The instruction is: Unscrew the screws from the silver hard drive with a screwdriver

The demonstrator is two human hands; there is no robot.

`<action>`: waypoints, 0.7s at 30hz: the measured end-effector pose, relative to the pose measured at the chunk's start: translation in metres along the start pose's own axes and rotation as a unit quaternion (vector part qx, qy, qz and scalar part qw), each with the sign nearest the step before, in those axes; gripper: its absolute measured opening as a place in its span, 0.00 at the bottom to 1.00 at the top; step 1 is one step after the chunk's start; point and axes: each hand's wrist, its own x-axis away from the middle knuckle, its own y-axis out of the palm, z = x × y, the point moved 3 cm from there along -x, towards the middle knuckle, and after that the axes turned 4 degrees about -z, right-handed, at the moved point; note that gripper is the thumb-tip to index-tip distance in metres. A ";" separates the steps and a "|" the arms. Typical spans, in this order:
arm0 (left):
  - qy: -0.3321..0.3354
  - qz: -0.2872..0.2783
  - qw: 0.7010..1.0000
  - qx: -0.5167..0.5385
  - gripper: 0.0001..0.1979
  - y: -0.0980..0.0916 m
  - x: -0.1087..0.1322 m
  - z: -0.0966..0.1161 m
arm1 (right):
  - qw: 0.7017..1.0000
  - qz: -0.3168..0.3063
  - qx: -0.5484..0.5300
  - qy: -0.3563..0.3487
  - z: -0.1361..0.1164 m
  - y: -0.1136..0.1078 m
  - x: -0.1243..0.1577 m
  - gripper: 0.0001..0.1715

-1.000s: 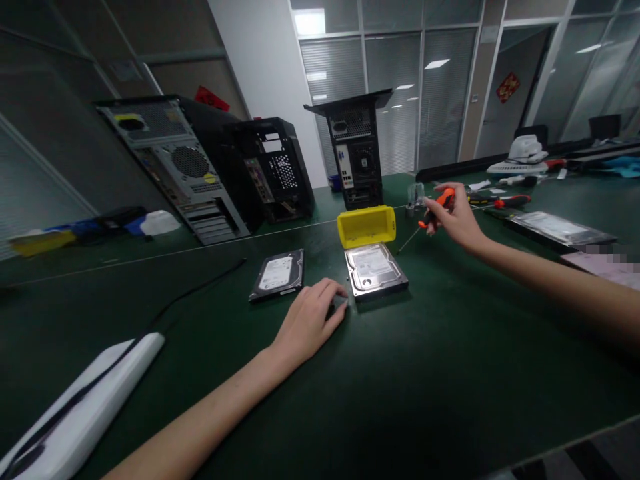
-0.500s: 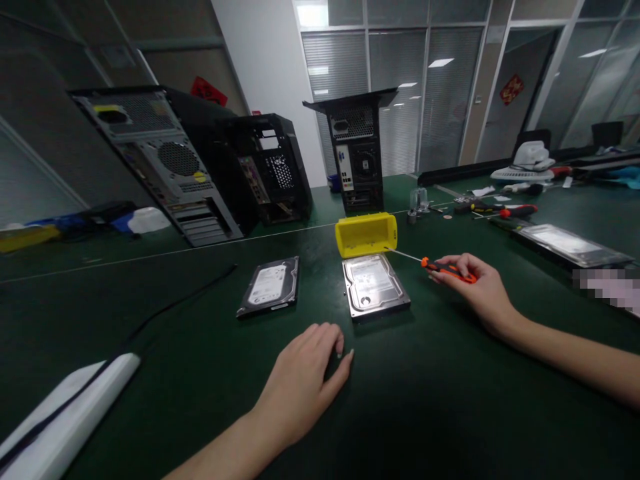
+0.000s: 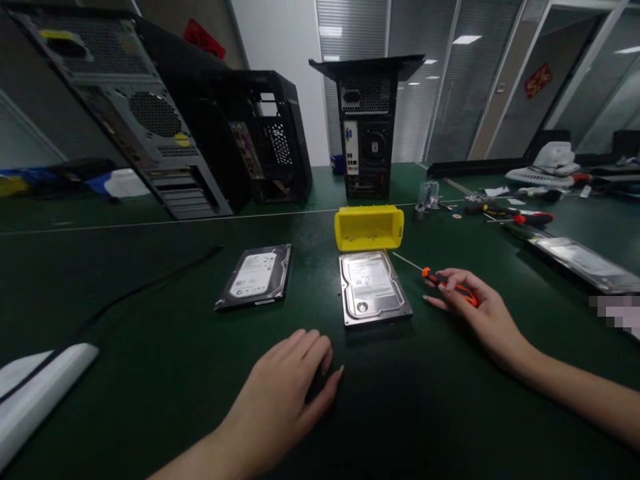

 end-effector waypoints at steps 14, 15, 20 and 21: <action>0.001 0.027 1.000 0.004 0.08 0.004 0.008 -0.005 | 0.994 0.031 0.080 0.061 0.009 -0.001 -0.002 0.18; 0.002 0.031 1.000 0.002 0.08 0.006 0.008 -0.006 | 0.992 0.042 0.102 0.066 0.009 -0.003 -0.002 0.19; 0.014 0.039 0.999 -0.010 0.09 0.007 0.005 -0.005 | 0.984 0.050 0.164 0.056 0.007 -0.005 -0.004 0.17; 0.016 0.038 0.999 -0.012 0.09 0.007 0.005 -0.005 | 0.984 0.053 0.159 0.061 0.008 -0.005 -0.004 0.17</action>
